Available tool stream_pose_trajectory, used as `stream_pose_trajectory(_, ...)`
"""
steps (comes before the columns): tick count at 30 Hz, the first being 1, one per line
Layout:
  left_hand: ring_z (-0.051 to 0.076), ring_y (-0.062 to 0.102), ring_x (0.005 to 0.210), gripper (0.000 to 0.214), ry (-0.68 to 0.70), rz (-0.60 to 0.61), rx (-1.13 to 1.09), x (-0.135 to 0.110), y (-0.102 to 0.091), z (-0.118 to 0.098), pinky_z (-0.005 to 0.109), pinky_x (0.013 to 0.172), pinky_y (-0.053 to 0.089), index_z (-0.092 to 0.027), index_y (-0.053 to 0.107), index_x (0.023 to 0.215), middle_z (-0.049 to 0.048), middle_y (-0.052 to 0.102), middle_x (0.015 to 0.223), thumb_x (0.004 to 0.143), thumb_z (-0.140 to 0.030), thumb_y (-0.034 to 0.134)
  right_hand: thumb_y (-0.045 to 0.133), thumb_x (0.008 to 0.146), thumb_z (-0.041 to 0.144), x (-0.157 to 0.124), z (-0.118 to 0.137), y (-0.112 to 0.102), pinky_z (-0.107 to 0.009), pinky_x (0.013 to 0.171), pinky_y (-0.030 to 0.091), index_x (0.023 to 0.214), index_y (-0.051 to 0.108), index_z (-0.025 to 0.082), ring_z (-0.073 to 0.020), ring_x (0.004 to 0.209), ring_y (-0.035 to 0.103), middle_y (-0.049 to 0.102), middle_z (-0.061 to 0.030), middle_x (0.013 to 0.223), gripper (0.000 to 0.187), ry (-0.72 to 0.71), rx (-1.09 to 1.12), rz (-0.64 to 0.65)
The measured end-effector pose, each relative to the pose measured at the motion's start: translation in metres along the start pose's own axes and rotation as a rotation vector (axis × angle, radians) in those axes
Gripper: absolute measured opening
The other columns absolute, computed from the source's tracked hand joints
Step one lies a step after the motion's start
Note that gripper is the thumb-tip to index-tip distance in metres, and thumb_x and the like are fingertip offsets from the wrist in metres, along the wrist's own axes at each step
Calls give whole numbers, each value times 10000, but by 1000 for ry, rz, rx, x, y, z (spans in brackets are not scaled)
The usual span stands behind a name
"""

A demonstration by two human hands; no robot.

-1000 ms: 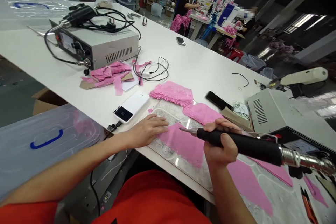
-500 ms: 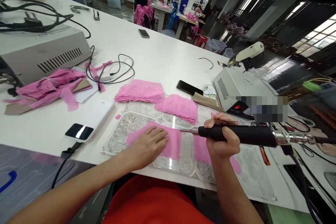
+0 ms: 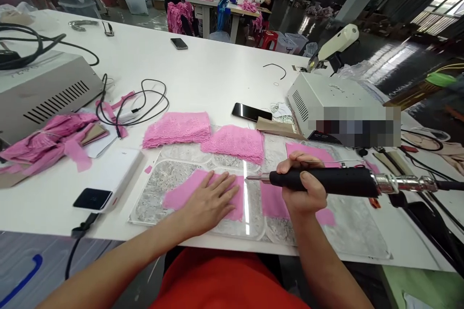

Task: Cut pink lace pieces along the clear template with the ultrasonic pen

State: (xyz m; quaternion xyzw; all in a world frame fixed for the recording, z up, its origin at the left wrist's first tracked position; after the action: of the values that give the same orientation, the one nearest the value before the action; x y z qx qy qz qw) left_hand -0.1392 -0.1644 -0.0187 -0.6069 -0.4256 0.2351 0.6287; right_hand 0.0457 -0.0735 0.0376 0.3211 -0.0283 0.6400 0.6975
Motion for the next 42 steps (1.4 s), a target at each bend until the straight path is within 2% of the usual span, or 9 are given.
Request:
stream_pose_trajectory(10, 275, 435, 1347, 417, 14, -19, -13, 1, -2, -1, 490, 1120, 305, -184, 495, 1356, 98, 482, 1444, 1022, -393, 359, 508, 631, 219, -1, 0, 5, -319, 505, 457, 832, 632, 204, -119, 526, 561, 597, -13, 833, 237, -25, 14, 47)
stream_pose_trajectory(21, 279, 423, 1356, 419, 10, -10, -24, 2, -1, -1, 496, 1120, 300, -184, 491, 1361, 101, 482, 1443, 1014, -391, 381, 534, 651, 266, -2, -2, 8, -322, 516, 473, 817, 595, 210, -109, 520, 548, 574, -8, 823, 185, -36, -57, 77)
stream_pose_trajectory(27, 292, 420, 1356, 409, 6, 6, -26, 1, 1, -1, 513, 1101, 326, -177, 502, 1345, 97, 461, 1460, 1019, -383, 364, 546, 693, 230, -4, 0, 10, -317, 546, 485, 779, 584, 200, -123, 563, 578, 575, 5, 780, 98, -35, -59, 121)
stream_pose_trajectory(33, 285, 387, 1379, 431, -7, 29, -28, 1, 3, -2, 503, 1120, 307, -181, 498, 1352, 88, 462, 1461, 1021, -415, 350, 544, 687, 206, -5, 1, 9, -317, 545, 475, 778, 592, 185, -128, 560, 580, 572, -4, 778, 106, -37, -42, 105)
stream_pose_trajectory(38, 289, 378, 1385, 468, -31, -11, -21, -4, -14, 1, 503, 1125, 314, -181, 463, 1381, 89, 451, 1469, 1012, -450, 361, 540, 661, 209, -3, 4, 9, -323, 541, 472, 794, 611, 177, -125, 540, 578, 572, -13, 806, 154, -43, -30, 71)
stream_pose_trajectory(42, 289, 424, 1354, 360, -95, -138, 4, -27, -34, 11, 515, 1120, 325, -144, 545, 1285, 103, 511, 1418, 1022, -318, 371, 532, 658, 202, -2, 6, 24, -324, 537, 476, 809, 620, 185, -121, 540, 573, 579, -13, 817, 176, -42, 7, 98)
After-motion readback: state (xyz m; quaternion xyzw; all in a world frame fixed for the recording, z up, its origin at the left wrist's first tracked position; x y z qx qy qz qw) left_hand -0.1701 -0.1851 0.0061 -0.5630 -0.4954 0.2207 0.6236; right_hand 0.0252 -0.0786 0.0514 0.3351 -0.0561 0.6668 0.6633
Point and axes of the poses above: each hand's wrist, its own x-axis towards the middle knuckle, its own y-axis out of the palm, z = x × y, the point moved 5 cm from there along x, towards the middle knuckle
